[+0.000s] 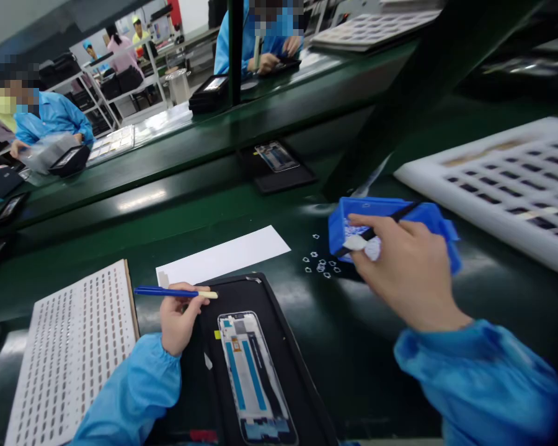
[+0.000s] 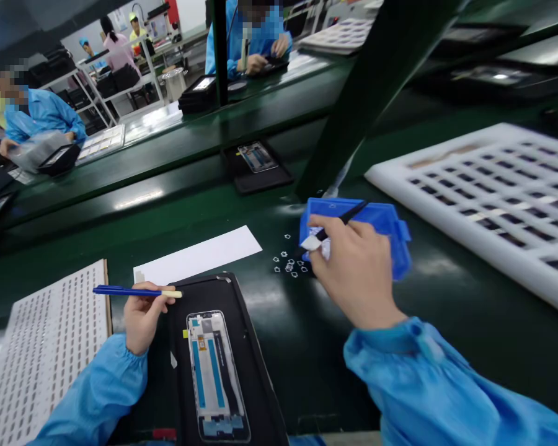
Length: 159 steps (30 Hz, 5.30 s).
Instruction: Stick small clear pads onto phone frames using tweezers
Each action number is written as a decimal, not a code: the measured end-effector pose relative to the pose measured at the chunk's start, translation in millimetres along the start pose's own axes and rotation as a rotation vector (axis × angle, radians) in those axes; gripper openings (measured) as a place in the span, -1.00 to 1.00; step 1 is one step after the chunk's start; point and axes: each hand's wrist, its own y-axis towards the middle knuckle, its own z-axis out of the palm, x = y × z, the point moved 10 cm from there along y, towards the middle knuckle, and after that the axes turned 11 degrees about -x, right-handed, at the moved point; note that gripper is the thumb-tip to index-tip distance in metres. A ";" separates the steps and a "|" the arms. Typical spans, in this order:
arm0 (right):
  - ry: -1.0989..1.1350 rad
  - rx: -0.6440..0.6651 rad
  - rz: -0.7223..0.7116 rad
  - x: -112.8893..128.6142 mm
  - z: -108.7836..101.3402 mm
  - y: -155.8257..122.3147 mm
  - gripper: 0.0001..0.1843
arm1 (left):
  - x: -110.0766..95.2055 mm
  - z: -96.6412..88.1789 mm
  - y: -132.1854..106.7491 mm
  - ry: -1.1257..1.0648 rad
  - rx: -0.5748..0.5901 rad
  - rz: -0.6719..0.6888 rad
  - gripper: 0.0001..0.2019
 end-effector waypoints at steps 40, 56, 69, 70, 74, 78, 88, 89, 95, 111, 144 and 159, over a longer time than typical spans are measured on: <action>0.797 0.570 -0.148 129.0 54.3 -95.9 -0.61 | -25.8 81.4 -51.9 0.791 0.681 0.562 -0.86; 0.890 0.339 0.351 57.1 31.5 -57.1 -0.84 | -30.0 9.3 -13.2 0.280 0.156 0.029 -0.90; 0.495 0.131 0.525 -45.2 -11.1 -13.2 -0.69 | -25.9 -16.3 -30.2 0.677 0.402 0.188 -0.79; 0.592 0.105 0.599 -42.9 -11.0 -15.7 -0.65 | -24.7 -14.6 -32.1 0.698 0.435 0.201 -0.79; 0.676 0.102 0.761 -35.8 -0.9 -24.0 -0.53 | -8.3 -9.4 -41.6 0.787 0.559 0.216 -0.76; 0.619 0.150 0.645 -18.9 7.0 -26.0 -0.55 | 7.0 -7.5 -51.7 0.906 0.606 0.217 -0.63; 0.896 0.673 0.385 124.2 71.7 -44.6 -0.24 | 13.3 -39.4 7.2 1.319 0.521 0.393 -0.60; 0.950 0.741 0.386 144.1 84.4 -48.3 -0.26 | 20.9 -42.0 12.9 1.370 0.542 0.382 -0.53; 1.030 0.851 0.411 221.4 145.3 -56.3 -0.57 | 43.9 -40.5 14.3 1.378 0.572 0.357 -0.46; 0.917 0.699 0.383 238.5 183.8 -68.9 -0.63 | 53.9 -40.2 8.3 1.398 0.544 0.380 -0.58; 1.092 0.646 0.581 229.2 186.2 -60.1 -0.47 | 56.8 -41.7 9.9 1.387 0.545 0.371 -0.57; 0.742 0.369 0.518 75.6 46.2 -114.5 -0.52 | -5.5 -4.8 10.3 0.713 0.484 0.278 -0.75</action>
